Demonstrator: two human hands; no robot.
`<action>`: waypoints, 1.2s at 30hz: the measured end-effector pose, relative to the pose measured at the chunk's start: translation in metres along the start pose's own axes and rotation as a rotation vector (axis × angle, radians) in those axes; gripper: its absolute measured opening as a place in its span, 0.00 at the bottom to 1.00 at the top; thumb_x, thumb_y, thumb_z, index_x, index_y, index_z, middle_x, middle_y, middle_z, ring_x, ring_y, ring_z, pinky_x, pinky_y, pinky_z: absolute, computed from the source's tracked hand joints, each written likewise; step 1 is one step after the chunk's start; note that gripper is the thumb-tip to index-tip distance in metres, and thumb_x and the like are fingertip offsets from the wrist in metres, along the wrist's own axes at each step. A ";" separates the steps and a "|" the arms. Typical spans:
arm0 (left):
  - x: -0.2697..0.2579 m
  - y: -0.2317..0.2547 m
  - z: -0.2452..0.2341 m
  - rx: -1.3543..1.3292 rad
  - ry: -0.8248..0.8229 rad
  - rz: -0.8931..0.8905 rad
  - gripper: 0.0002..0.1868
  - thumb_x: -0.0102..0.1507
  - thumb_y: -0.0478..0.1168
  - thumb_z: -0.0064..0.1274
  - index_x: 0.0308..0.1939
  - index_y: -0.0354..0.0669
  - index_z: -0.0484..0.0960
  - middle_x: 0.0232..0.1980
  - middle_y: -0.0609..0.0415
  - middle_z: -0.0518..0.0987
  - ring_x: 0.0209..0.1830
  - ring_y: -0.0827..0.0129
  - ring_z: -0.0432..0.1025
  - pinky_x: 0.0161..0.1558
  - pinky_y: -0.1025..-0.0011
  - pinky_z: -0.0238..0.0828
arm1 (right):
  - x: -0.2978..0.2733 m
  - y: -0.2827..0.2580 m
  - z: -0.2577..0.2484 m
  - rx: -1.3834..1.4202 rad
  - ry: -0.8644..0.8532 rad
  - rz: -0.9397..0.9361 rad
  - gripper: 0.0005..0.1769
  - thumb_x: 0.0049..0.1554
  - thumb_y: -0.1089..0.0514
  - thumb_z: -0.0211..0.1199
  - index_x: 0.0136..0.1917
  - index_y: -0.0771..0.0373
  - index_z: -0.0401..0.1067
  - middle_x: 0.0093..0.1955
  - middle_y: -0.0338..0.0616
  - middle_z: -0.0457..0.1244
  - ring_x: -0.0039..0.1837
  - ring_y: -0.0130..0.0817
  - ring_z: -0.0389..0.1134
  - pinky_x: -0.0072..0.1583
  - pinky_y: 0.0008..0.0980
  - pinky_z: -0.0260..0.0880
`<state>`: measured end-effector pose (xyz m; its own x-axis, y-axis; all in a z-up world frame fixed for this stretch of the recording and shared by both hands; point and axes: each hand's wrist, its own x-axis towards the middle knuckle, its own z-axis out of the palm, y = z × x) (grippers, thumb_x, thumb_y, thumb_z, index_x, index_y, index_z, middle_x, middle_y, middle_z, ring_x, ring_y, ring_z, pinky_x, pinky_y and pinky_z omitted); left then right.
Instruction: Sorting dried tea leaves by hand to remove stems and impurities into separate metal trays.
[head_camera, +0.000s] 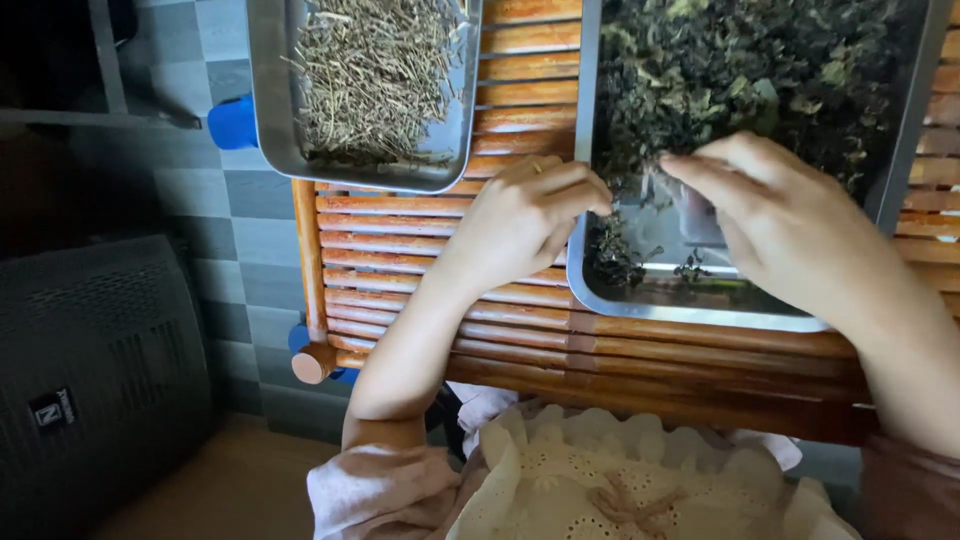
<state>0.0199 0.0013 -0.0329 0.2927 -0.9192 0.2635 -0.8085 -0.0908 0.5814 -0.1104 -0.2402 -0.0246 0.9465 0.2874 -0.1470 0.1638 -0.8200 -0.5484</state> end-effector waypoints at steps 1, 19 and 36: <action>0.000 -0.001 0.001 -0.020 0.008 0.010 0.19 0.60 0.19 0.47 0.44 0.46 0.81 0.46 0.58 0.82 0.42 0.67 0.77 0.53 0.61 0.78 | -0.004 0.003 -0.001 -0.035 0.066 -0.037 0.41 0.53 0.78 0.56 0.78 0.58 0.61 0.58 0.62 0.64 0.49 0.43 0.70 0.55 0.38 0.78; 0.005 -0.002 -0.008 -0.357 0.029 -0.050 0.22 0.55 0.15 0.38 0.43 0.39 0.79 0.46 0.50 0.81 0.47 0.59 0.79 0.53 0.62 0.78 | 0.040 -0.085 -0.049 0.551 -0.482 0.793 0.27 0.63 0.41 0.43 0.70 0.52 0.64 0.67 0.38 0.65 0.68 0.31 0.66 0.69 0.38 0.66; 0.019 0.069 0.022 0.257 -0.199 0.018 0.02 0.65 0.34 0.58 0.38 0.46 0.84 0.40 0.55 0.83 0.42 0.65 0.76 0.45 0.68 0.73 | -0.007 0.000 -0.037 -0.262 -0.710 0.447 0.29 0.62 0.64 0.51 0.67 0.30 0.65 0.50 0.20 0.68 0.38 0.14 0.71 0.38 0.14 0.75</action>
<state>-0.0413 -0.0312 -0.0052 0.1919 -0.9762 0.1014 -0.9226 -0.1442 0.3579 -0.1065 -0.2603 0.0066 0.5551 0.0809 -0.8279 -0.0395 -0.9916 -0.1234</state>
